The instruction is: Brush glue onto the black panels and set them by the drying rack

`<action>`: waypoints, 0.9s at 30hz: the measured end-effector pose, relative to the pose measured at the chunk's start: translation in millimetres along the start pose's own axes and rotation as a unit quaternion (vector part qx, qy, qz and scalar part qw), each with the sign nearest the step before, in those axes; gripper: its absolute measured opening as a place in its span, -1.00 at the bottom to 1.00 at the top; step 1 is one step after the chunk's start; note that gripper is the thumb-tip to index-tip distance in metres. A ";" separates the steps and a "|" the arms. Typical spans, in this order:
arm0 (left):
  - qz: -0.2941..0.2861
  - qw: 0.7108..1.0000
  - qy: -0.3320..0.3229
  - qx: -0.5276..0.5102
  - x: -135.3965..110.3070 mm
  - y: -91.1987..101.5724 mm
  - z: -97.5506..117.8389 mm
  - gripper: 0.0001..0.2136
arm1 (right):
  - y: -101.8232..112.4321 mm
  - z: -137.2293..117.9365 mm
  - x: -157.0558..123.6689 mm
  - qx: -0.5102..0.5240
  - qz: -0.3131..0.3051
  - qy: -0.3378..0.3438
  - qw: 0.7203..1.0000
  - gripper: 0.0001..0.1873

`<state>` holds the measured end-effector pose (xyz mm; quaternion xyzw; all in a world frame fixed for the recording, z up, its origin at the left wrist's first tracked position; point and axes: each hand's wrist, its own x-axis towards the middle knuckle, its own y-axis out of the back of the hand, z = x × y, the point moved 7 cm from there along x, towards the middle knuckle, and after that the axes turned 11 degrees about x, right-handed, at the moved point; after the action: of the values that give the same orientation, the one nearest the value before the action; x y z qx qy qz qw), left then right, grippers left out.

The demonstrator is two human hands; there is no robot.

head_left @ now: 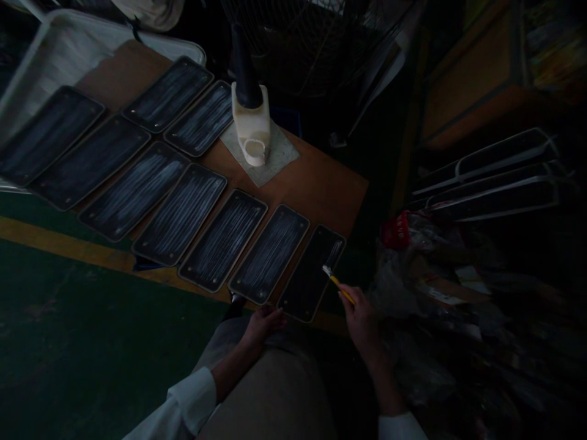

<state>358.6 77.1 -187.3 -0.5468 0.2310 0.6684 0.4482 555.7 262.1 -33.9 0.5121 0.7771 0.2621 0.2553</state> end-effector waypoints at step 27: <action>0.001 1.000 0.005 -0.002 -4.8 -1.0 6.6 -0.70 | -21.2 -11.1 16.4 -0.038 -0.044 0.033 0.998 -0.71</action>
<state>356.0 81.2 -180.6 -0.5507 0.2321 0.6665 0.4457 528.6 268.6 -42.0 0.4585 0.7962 0.2972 0.2598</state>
